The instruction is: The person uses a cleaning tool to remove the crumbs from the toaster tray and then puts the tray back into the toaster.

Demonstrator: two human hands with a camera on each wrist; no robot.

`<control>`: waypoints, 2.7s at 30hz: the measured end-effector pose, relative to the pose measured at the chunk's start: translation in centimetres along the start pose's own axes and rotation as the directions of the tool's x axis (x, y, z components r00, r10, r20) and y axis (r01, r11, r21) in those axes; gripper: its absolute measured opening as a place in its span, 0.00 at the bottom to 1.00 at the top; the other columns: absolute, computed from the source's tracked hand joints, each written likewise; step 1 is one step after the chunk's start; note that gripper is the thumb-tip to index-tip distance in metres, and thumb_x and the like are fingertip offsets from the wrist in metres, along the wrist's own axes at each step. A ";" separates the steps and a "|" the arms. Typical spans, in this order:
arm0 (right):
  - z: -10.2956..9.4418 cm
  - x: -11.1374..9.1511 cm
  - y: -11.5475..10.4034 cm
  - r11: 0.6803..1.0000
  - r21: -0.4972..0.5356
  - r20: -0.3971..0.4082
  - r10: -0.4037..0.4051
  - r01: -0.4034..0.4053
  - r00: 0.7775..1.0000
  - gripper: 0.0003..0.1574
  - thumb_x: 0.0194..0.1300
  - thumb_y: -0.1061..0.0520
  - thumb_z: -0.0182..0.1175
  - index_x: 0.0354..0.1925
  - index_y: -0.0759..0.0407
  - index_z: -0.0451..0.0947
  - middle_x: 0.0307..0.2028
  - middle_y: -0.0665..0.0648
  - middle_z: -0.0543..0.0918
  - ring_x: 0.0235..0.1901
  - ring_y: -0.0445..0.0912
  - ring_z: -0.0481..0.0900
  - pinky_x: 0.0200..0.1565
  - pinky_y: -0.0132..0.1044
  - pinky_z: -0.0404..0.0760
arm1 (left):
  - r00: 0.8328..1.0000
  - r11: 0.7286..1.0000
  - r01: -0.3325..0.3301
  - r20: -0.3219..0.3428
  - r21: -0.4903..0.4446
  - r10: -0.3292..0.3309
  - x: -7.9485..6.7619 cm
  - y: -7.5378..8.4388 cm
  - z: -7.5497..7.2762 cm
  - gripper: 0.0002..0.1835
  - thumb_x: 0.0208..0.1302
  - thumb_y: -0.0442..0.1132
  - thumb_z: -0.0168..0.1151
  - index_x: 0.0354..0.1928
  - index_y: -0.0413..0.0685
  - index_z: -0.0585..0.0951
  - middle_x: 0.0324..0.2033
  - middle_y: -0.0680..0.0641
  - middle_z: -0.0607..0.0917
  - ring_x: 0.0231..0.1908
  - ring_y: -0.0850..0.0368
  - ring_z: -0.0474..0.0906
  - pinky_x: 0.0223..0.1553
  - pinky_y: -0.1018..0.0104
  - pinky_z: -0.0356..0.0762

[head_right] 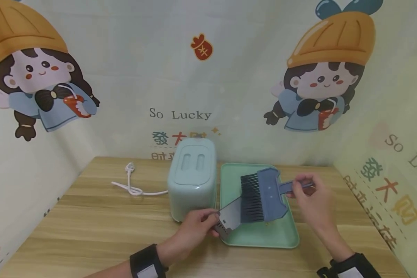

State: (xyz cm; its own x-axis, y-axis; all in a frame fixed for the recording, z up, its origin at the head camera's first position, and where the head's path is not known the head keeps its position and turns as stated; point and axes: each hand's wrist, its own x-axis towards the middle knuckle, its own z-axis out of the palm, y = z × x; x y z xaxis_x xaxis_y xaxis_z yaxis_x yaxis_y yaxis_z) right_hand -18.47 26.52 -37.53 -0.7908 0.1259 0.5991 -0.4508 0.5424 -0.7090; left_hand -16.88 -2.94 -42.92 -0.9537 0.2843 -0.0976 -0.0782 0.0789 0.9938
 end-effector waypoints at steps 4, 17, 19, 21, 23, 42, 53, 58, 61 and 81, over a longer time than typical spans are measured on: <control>-1.4 0.8 2.4 0.989 -0.123 -0.096 -0.099 0.087 0.990 0.07 0.61 0.69 0.58 0.40 0.65 0.75 0.28 0.60 0.81 0.17 0.35 0.79 0.14 0.24 0.73 | 1.000 1.000 0.002 -0.004 0.011 -0.002 0.0 -0.1 0.0 0.12 0.66 0.37 0.55 0.48 0.46 0.82 0.33 0.50 0.83 0.26 0.57 0.81 0.36 0.68 0.80; 0.5 -0.2 -2.2 0.994 0.022 -0.090 -0.101 0.104 0.991 0.08 0.62 0.68 0.60 0.41 0.64 0.76 0.29 0.57 0.81 0.20 0.43 0.81 0.21 0.27 0.79 | 1.000 1.000 -0.007 -0.028 0.027 0.008 0.1 0.1 0.2 0.11 0.67 0.37 0.55 0.47 0.44 0.82 0.32 0.50 0.84 0.26 0.58 0.81 0.36 0.68 0.80; 0.6 -0.6 -1.9 0.988 -0.011 -0.076 -0.153 0.152 0.985 0.08 0.61 0.68 0.60 0.40 0.63 0.76 0.29 0.57 0.82 0.20 0.41 0.81 0.21 0.25 0.79 | 1.000 1.000 -0.011 -0.025 0.026 0.012 0.1 0.1 0.3 0.11 0.67 0.37 0.55 0.47 0.44 0.82 0.32 0.49 0.84 0.26 0.58 0.81 0.36 0.68 0.80; 0.3 -0.6 -1.4 0.976 -0.066 -0.084 -0.212 0.207 0.974 0.08 0.60 0.69 0.60 0.39 0.63 0.77 0.28 0.56 0.83 0.19 0.39 0.80 0.21 0.24 0.78 | 1.000 1.000 -0.007 -0.019 0.026 0.008 0.1 0.1 0.2 0.11 0.67 0.37 0.55 0.47 0.43 0.82 0.32 0.49 0.84 0.26 0.58 0.81 0.35 0.68 0.80; -0.3 -0.2 -0.6 0.959 -0.127 -0.104 -0.266 0.253 0.958 0.08 0.58 0.69 0.61 0.38 0.63 0.78 0.26 0.56 0.83 0.19 0.36 0.79 0.21 0.21 0.75 | 1.000 1.000 0.006 -0.014 0.025 -0.005 0.1 0.1 0.2 0.11 0.67 0.36 0.54 0.47 0.43 0.82 0.32 0.50 0.84 0.26 0.58 0.81 0.35 0.68 0.80; -0.5 1.7 -0.8 0.912 -0.195 -0.104 -0.386 0.362 0.917 0.09 0.54 0.69 0.62 0.37 0.63 0.79 0.26 0.56 0.83 0.18 0.35 0.79 0.24 0.17 0.74 | 1.000 1.000 0.005 -0.020 0.024 -0.005 0.1 0.4 0.1 0.11 0.66 0.36 0.54 0.46 0.45 0.83 0.32 0.50 0.84 0.26 0.58 0.81 0.36 0.67 0.80; -1.4 2.9 0.7 0.901 -0.270 -0.195 -0.398 0.341 0.897 0.05 0.56 0.66 0.59 0.34 0.66 0.79 0.23 0.59 0.83 0.19 0.29 0.76 0.26 0.14 0.70 | 1.000 1.000 0.012 -0.002 0.018 -0.012 0.1 0.2 0.2 0.11 0.66 0.37 0.55 0.46 0.45 0.83 0.32 0.50 0.84 0.26 0.57 0.81 0.37 0.66 0.80; -0.9 2.7 0.4 0.902 -0.272 -0.147 -0.384 0.336 0.911 0.06 0.57 0.64 0.60 0.35 0.62 0.80 0.23 0.54 0.84 0.18 0.32 0.77 0.25 0.15 0.71 | 1.000 1.000 0.001 -0.009 0.016 -0.001 0.1 0.0 0.2 0.11 0.66 0.37 0.55 0.46 0.45 0.83 0.32 0.50 0.84 0.26 0.57 0.81 0.37 0.68 0.80; -0.7 2.7 0.8 0.882 -0.302 -0.121 -0.412 0.362 0.903 0.06 0.56 0.65 0.60 0.35 0.63 0.79 0.25 0.56 0.84 0.20 0.33 0.78 0.30 0.13 0.71 | 1.000 1.000 0.003 -0.009 0.017 -0.003 0.1 -0.1 0.1 0.11 0.66 0.37 0.55 0.46 0.45 0.83 0.33 0.50 0.84 0.26 0.57 0.81 0.37 0.68 0.80; -1.2 3.1 -0.4 0.869 -0.255 -0.137 -0.467 0.425 0.873 0.05 0.55 0.67 0.59 0.33 0.67 0.79 0.26 0.59 0.83 0.21 0.32 0.78 0.32 0.14 0.73 | 1.000 1.000 0.007 -0.025 0.024 -0.006 0.0 0.1 -0.1 0.12 0.66 0.37 0.55 0.48 0.45 0.82 0.33 0.50 0.84 0.26 0.57 0.81 0.36 0.69 0.79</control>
State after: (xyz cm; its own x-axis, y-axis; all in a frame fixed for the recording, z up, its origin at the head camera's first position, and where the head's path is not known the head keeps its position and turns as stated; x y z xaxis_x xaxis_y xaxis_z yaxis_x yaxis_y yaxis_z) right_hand -20.27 27.67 -34.99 -0.4233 -0.0297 0.9055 -0.6221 0.7361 -0.2667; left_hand -16.92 -3.00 -42.85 -0.9603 0.2594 -0.1025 -0.0777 0.1041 0.9915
